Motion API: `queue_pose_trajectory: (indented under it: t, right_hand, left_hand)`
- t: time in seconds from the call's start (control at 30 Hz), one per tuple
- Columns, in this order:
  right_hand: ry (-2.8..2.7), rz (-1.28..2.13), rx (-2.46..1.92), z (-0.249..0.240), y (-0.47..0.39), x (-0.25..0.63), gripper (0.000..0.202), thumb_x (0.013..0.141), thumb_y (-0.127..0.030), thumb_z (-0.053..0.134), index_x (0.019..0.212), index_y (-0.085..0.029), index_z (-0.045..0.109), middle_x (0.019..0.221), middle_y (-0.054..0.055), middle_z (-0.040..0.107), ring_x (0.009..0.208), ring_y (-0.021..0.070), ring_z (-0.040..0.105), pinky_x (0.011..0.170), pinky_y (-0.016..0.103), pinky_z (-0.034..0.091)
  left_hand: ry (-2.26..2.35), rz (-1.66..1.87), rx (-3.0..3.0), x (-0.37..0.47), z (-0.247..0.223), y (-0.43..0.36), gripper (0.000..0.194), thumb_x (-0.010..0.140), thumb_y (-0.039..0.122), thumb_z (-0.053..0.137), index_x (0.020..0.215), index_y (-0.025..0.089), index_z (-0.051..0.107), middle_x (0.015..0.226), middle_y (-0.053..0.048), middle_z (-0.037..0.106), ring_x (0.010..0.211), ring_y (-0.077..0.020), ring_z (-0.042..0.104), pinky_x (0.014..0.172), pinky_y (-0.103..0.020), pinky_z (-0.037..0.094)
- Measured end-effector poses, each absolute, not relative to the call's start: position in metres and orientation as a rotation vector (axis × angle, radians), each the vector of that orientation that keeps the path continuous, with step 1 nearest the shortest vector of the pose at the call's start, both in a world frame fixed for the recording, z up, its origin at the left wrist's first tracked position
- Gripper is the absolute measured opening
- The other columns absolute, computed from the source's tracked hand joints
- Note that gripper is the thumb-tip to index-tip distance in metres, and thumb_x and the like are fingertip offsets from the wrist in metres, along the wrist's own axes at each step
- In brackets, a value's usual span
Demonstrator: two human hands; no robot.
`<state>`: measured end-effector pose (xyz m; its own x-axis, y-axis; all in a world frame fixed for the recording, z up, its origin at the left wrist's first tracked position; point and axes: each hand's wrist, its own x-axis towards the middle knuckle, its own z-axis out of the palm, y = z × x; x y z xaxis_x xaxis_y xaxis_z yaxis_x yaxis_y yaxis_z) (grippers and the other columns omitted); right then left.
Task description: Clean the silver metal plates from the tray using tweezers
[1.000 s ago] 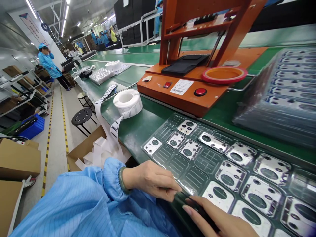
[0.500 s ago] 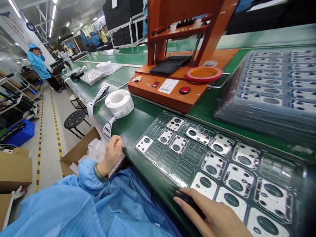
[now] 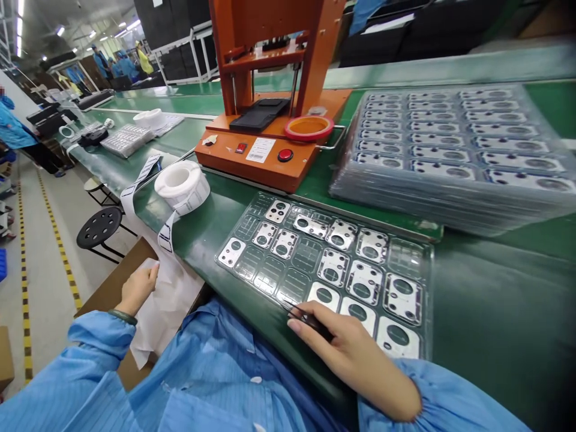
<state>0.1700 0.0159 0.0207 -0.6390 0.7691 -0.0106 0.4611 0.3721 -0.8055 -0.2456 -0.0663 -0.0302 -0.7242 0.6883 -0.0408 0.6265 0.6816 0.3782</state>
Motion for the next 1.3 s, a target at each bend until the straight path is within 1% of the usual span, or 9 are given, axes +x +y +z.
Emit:
queue_pose_trajectory:
  t: [0.13,0.2,0.3,0.47,0.7,0.87,0.97,1.13,1.3]
  right_hand:
    - [-2.265,1.154,-1.089,0.020,0.016,0.169,0.025,0.093,-0.042,0.046,0.090,-0.023,0.062,0.073,0.001,0.071,0.059,0.0162,0.063,0.054,0.027,0.046]
    - [-2.268,1.156,-1.097,0.020,0.016,0.169,0.026,0.092,-0.042,0.047,0.091,-0.022,0.062,0.072,0.001,0.071,0.058,0.0159,0.063,0.055,0.027,0.045]
    - [-2.261,1.159,-1.111,0.021,0.016,0.169,0.026,0.093,-0.043,0.047,0.093,-0.022,0.062,0.074,0.001,0.071,0.061,0.0161,0.064,0.057,0.027,0.046]
    - [-2.254,1.164,-1.094,0.024,0.015,0.168,0.025,0.093,-0.042,0.047,0.092,-0.022,0.062,0.078,0.002,0.072,0.062,0.0158,0.065,0.056,0.026,0.046]
    - [-2.269,1.162,-1.080,0.024,0.014,0.169,0.025,0.093,-0.041,0.048,0.089,-0.022,0.063,0.077,0.001,0.072,0.064,0.0161,0.065,0.056,0.026,0.045]
    - [-2.271,1.156,-1.083,0.025,0.014,0.169,0.024,0.092,-0.041,0.049,0.088,-0.022,0.063,0.074,0.000,0.071,0.061,0.0154,0.064,0.054,0.025,0.044]
    - [-2.268,1.158,-1.088,0.026,0.015,0.169,0.023,0.092,-0.040,0.049,0.087,-0.022,0.063,0.072,0.000,0.070,0.060,0.0150,0.063,0.053,0.025,0.043]
    - [-2.260,1.174,-1.090,0.025,0.014,0.170,0.024,0.091,-0.040,0.050,0.087,-0.021,0.063,0.073,0.001,0.071,0.060,0.0149,0.062,0.054,0.025,0.043]
    - [-2.262,1.166,-1.089,0.024,0.014,0.169,0.024,0.092,-0.040,0.049,0.088,-0.021,0.063,0.072,0.001,0.069,0.060,0.0150,0.061,0.056,0.026,0.043]
  left_hand:
    - [2.705,0.677,1.327,-0.208,-0.021,-0.048,0.031,0.087,0.043,0.046,0.067,0.021,0.053,0.059,-0.001,0.053,0.063,-0.0170,0.054,0.063,-0.027,0.038]
    - [2.616,0.810,1.477,-0.184,-0.012,-0.034,0.027,0.090,0.041,0.042,0.082,0.020,0.055,0.069,0.000,0.055,0.067,-0.0142,0.055,0.068,-0.025,0.042]
    - [2.405,0.917,1.703,-0.152,0.006,-0.013,0.026,0.088,0.040,0.048,0.103,0.020,0.056,0.088,-0.003,0.059,0.074,-0.0121,0.056,0.071,-0.023,0.046]
    - [1.831,0.926,2.196,-0.114,0.027,0.015,0.019,0.091,0.029,0.047,0.091,0.018,0.062,0.086,-0.005,0.060,0.077,-0.0130,0.055,0.074,-0.026,0.047]
    - [2.027,0.667,2.189,-0.080,0.027,0.048,0.028,0.093,0.032,0.040,0.081,0.018,0.061,0.068,-0.001,0.057,0.064,-0.0134,0.053,0.065,-0.026,0.041]
    - [2.108,0.504,2.149,-0.060,0.030,0.072,0.024,0.092,0.039,0.046,0.096,0.019,0.058,0.092,-0.004,0.060,0.084,-0.0160,0.058,0.075,-0.027,0.043]
    - [2.153,0.352,2.086,-0.056,0.029,0.084,0.025,0.089,0.039,0.052,0.100,0.018,0.058,0.094,-0.006,0.061,0.084,-0.0182,0.059,0.074,-0.029,0.045]
    - [2.166,0.148,2.051,-0.055,0.031,0.094,0.023,0.090,0.034,0.052,0.105,0.017,0.057,0.096,-0.007,0.065,0.089,-0.0193,0.062,0.076,-0.029,0.046]
    - [2.241,0.028,2.058,-0.040,0.039,0.089,0.019,0.092,0.023,0.046,0.098,0.011,0.059,0.103,-0.015,0.063,0.096,-0.0241,0.063,0.080,-0.032,0.047]
